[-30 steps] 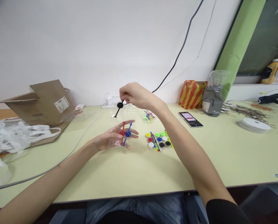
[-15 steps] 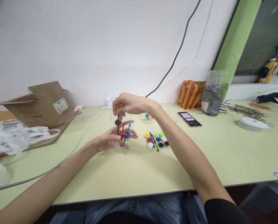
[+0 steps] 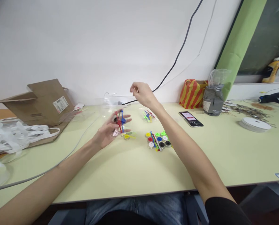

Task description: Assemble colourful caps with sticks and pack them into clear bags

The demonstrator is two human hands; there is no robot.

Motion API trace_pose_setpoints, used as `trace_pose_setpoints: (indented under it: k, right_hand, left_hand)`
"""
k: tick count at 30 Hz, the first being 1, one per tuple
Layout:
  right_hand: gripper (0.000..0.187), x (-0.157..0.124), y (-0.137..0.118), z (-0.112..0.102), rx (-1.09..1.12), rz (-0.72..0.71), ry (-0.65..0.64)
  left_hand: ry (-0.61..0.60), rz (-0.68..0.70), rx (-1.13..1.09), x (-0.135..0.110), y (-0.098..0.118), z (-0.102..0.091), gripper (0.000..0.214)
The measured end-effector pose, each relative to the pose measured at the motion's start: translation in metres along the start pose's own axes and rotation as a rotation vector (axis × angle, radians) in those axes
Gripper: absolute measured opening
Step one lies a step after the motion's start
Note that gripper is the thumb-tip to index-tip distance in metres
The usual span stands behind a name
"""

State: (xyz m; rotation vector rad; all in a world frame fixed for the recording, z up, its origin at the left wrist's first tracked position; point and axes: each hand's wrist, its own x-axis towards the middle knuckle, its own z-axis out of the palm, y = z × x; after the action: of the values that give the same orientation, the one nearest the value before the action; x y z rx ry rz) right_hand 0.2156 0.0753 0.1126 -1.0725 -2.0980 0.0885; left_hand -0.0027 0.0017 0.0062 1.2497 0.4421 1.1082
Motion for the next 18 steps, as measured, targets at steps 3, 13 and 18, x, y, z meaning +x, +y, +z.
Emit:
trace_pose_setpoints:
  k: [3,13,18]
  right_hand:
    - [0.016,-0.003,0.014,0.015,-0.118,0.112,-0.495]
    - [0.028,-0.016,0.000,0.084,-0.095,0.276,-1.219]
    - [0.017,-0.008,0.017,0.060,-0.060,0.216,-1.077]
  left_hand:
    - [0.240,0.177,-0.027,0.005,0.003,-0.006,0.073]
    - [0.257,0.162,0.027,0.005,0.005,-0.008,0.089]
    - [0.219,0.162,0.033,0.002,0.006,-0.006,0.085]
